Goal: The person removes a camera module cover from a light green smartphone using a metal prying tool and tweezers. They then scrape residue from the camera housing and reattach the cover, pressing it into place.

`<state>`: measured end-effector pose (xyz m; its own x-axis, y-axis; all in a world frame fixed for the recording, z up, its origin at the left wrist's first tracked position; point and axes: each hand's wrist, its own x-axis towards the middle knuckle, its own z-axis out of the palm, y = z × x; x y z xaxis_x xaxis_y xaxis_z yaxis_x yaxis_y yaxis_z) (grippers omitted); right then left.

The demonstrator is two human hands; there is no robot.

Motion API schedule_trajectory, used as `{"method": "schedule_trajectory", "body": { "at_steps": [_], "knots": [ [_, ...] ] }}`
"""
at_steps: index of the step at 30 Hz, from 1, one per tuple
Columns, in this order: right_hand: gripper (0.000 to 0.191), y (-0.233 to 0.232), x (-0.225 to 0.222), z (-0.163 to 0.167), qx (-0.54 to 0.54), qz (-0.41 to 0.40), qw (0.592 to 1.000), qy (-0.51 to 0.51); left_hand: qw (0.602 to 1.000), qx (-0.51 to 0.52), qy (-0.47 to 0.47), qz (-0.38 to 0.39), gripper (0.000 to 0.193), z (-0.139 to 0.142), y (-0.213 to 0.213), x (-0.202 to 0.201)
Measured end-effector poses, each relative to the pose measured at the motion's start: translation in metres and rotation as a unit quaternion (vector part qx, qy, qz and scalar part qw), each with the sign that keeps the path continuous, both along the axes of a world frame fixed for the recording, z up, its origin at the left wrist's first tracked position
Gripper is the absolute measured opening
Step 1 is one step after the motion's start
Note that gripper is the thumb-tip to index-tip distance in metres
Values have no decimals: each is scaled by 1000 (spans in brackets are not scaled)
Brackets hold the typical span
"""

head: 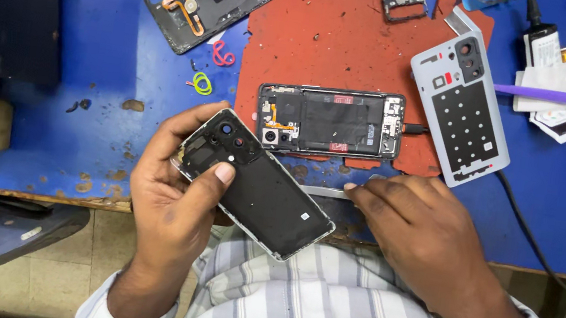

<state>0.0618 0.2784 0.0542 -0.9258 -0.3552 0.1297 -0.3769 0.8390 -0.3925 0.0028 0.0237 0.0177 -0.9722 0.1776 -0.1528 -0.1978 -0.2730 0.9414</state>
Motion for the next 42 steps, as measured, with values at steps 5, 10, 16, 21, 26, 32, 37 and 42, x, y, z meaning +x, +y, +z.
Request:
{"method": "schedule_trajectory", "body": {
  "at_steps": [5, 10, 16, 21, 26, 32, 37, 42],
  "knots": [
    [32, 15, 7, 9, -28, -6, 1000, -13, 1000, 21, -8, 3, 49, -3, -2, 2],
    [20, 58, 30, -2, -1, -208, 976, 68, 1000, -3, -2, -26, 48, -3, 0, 2],
    [13, 142, 50, -66, -118, -406, 906, 28, 997, 7, -6, -83, 48, -4, 12, 3],
    [27, 184, 67, -109, -122, -382, 916, -16, 991, 17, -7, -130, 52, -1, 17, 3],
    [32, 200, 78, -129, -55, -380, 922, -59, 989, 26, -10, -148, 53, 2, 24, 3],
    [38, 206, 80, -135, -4, -381, 921, -83, 987, 39, -27, -152, 54, 5, 26, 4],
    [26, 156, 82, -100, -118, -407, 905, 29, 987, 33, -21, -154, 55, 7, 26, 3],
    [14, 68, 63, -40, -192, -313, 928, 67, 986, 21, -5, -166, 56, 11, 29, 3]
  ]
}}
